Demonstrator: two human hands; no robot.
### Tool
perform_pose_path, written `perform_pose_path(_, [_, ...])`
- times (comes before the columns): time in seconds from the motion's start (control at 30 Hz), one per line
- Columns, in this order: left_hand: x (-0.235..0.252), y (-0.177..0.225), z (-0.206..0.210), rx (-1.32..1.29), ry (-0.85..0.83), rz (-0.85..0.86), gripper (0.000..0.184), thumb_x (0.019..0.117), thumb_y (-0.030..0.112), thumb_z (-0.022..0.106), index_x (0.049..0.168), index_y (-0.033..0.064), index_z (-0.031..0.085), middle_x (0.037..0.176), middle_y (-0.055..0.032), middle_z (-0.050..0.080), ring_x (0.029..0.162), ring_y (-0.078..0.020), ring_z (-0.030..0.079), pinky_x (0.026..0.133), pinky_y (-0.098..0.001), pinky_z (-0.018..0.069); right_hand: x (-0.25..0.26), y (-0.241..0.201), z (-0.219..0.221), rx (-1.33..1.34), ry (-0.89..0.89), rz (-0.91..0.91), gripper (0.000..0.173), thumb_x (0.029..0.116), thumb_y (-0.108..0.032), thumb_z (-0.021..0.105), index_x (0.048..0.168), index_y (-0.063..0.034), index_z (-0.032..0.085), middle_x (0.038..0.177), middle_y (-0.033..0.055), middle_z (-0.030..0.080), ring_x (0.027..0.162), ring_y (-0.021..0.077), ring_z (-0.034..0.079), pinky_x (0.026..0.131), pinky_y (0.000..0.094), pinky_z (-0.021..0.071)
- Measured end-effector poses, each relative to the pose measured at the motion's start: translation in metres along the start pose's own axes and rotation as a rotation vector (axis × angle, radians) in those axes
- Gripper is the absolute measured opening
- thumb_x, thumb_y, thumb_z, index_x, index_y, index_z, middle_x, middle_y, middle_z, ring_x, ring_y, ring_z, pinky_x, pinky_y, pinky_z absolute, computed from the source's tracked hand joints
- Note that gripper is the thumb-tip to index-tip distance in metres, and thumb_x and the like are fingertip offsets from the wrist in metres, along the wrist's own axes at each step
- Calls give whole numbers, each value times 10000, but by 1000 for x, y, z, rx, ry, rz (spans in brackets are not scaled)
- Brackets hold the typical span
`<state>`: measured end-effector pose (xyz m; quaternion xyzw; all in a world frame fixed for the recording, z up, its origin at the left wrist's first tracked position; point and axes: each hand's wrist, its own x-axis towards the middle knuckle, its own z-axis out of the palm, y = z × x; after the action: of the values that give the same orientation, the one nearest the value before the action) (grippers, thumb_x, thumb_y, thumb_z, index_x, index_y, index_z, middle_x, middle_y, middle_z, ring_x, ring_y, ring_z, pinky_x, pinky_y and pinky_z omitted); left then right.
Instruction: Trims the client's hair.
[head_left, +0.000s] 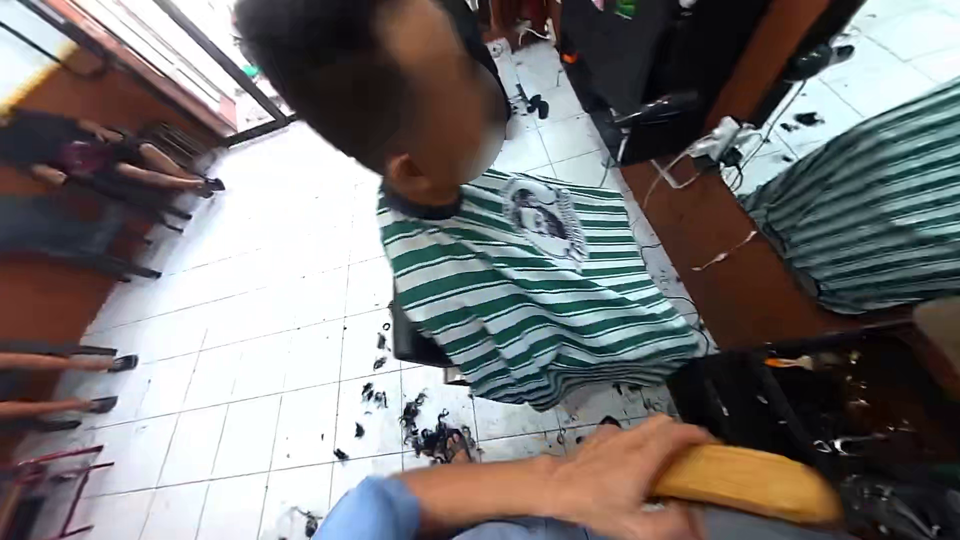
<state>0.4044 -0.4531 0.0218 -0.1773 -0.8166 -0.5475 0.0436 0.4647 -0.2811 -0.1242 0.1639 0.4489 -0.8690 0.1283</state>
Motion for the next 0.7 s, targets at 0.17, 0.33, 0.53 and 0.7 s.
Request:
perform_pose_path(0.17, [-190,-63,-121,435,145,-60,660,889,491,729,1388,76,608,1094,-212,679,704,-274,708,523,-407,586,-45,70,173,254,-446,226,511,863,-558,701,1272,-252,712,1257,90,720,1164,252,692,961,444,586])
perform_pose_path(0.33, [-289,-118,-300,785,355,-401,529,1004,327,596,1430,14,577,1048,-267,690,686,-372,706,554,-520,581,-89,86,279,181,-264,60,484,877,-431,716,1326,-274,631,949,84,775,828,237,763,738,400,642])
perform_pose_path(0.53, [-163,-135,-467,921,420,424,341,972,237,686,1286,105,667,1085,-250,655,927,-360,666,737,-447,541,-108,136,330,129,-545,-144,471,971,-524,617,1325,-213,613,959,-9,676,576,56,618,472,207,537])
perform_pose_path(0.7, [-5,-160,-509,875,316,1002,327,968,151,695,1291,198,684,1110,-210,660,1058,-371,618,856,-449,495,-62,207,411,180,-603,-353,351,974,-432,669,1211,-174,637,867,-56,653,647,39,629,573,208,554])
